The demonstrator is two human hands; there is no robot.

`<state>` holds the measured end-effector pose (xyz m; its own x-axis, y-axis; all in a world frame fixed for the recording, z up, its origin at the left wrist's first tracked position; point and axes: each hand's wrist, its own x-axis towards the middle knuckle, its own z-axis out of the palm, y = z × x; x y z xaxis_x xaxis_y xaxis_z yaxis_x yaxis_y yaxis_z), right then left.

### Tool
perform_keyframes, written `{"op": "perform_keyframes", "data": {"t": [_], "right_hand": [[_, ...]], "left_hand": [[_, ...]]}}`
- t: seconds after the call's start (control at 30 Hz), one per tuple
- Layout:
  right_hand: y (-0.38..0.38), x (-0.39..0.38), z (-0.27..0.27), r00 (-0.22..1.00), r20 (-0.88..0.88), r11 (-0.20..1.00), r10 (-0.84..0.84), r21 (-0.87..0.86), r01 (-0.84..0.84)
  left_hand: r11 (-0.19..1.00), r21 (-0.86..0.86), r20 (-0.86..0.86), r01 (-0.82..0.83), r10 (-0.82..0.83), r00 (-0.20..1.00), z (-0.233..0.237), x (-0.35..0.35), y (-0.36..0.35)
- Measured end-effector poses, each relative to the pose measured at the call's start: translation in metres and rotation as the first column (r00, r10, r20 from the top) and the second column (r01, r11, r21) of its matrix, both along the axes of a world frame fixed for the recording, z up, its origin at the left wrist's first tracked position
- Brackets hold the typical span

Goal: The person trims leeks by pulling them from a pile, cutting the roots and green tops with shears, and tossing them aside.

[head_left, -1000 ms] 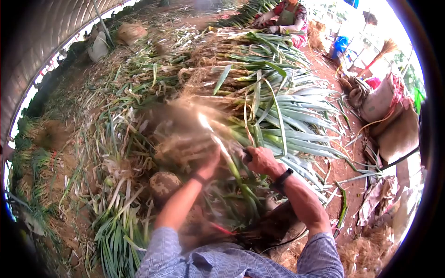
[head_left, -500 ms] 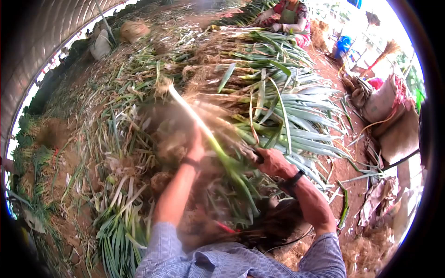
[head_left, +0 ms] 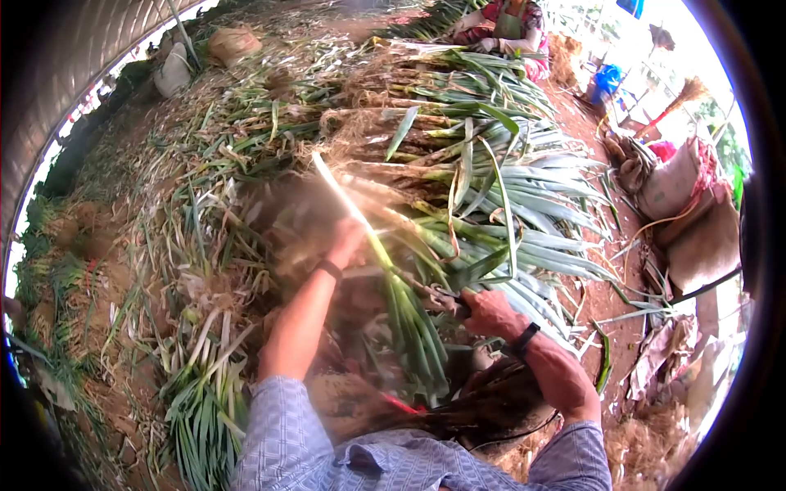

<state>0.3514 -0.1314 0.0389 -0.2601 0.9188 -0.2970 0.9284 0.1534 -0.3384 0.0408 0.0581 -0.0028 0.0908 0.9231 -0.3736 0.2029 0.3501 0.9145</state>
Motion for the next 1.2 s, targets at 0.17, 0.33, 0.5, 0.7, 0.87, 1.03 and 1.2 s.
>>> {"op": "perform_keyframes", "data": {"t": [0.17,0.33,0.5,0.7,0.87,1.03,1.2], "right_hand": [[-0.003,-0.001,0.002,0.999,-0.02,1.0,0.026,0.001,-0.026],[-0.008,0.003,0.011,0.995,-0.091,0.999,0.047,0.017,-0.046],[-0.014,0.003,0.011,1.0,-0.006,1.0,0.016,0.019,-0.016],[-0.017,0.0,0.009,0.977,-0.204,0.989,0.062,0.142,-0.033],[-0.001,0.005,-0.007,0.975,-0.222,0.953,-0.019,0.29,0.085],[0.02,-0.009,-0.002,0.94,-0.321,0.917,-0.118,0.328,0.228],[0.029,-0.017,0.014,0.912,-0.343,0.92,-0.226,0.232,0.316]], "left_hand": [[0.998,-0.06,0.04,0.022,-0.02,0.999,-0.012,0.003,-0.009],[0.957,0.285,0.06,-0.051,0.035,0.998,-0.038,0.004,-0.002],[0.848,0.424,0.172,-0.318,0.269,0.948,-0.01,0.009,0.001],[0.935,0.258,0.08,-0.245,0.232,0.97,-0.021,0.018,0.004],[0.956,0.25,0.162,-0.155,0.116,0.98,-0.011,0.035,-0.001],[0.986,0.164,0.308,0.033,-0.083,0.948,-0.001,0.044,-0.01],[0.94,0.227,0.061,0.256,-0.276,0.959,-0.024,0.054,-0.014]]}}
